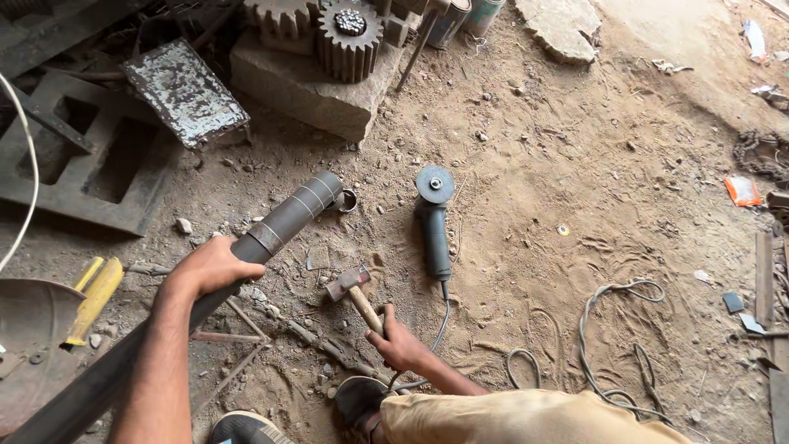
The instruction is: The person uses an angle grinder to cut a metal pipe, generating sparks. They hold the pipe with one hand and operate the grinder with the other, pausing briefly to reposition the tool before continuing the cut.
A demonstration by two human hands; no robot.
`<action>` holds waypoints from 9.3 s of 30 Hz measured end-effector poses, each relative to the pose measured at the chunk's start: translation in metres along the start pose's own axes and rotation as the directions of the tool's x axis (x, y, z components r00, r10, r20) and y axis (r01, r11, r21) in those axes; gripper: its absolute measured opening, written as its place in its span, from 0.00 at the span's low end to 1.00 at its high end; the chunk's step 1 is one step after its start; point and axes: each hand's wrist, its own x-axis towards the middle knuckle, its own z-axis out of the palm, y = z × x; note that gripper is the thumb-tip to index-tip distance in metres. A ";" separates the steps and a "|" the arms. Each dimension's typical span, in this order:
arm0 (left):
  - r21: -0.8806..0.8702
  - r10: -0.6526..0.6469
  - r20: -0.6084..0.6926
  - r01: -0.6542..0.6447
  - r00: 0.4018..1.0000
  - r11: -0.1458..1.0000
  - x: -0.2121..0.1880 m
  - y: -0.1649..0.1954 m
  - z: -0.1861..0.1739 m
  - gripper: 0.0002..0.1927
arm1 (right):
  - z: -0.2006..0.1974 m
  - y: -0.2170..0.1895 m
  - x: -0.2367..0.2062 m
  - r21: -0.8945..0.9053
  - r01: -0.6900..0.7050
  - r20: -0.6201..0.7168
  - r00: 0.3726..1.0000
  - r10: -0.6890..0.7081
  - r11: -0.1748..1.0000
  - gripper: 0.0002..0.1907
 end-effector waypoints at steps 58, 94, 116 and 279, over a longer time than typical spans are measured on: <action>-0.002 -0.010 -0.002 0.010 1.000 1.000 -0.018 0.004 -0.012 0.32 | 0.004 -0.007 0.007 0.011 -0.101 0.033 0.994 0.100 0.995 0.35; -0.007 0.027 0.001 -0.027 1.000 1.000 -0.016 0.009 -0.006 0.24 | 0.002 -0.004 0.001 0.044 -0.062 0.030 0.998 0.061 0.997 0.31; 0.015 -0.006 0.000 0.006 1.000 1.000 -0.015 0.007 -0.010 0.25 | 0.004 0.002 0.009 0.002 -0.053 0.051 0.997 0.053 0.999 0.34; 0.257 0.031 -0.282 0.044 0.959 0.965 0.006 -0.022 0.026 0.31 | -0.190 -0.012 0.038 0.733 0.388 -0.375 0.916 -0.144 0.559 0.40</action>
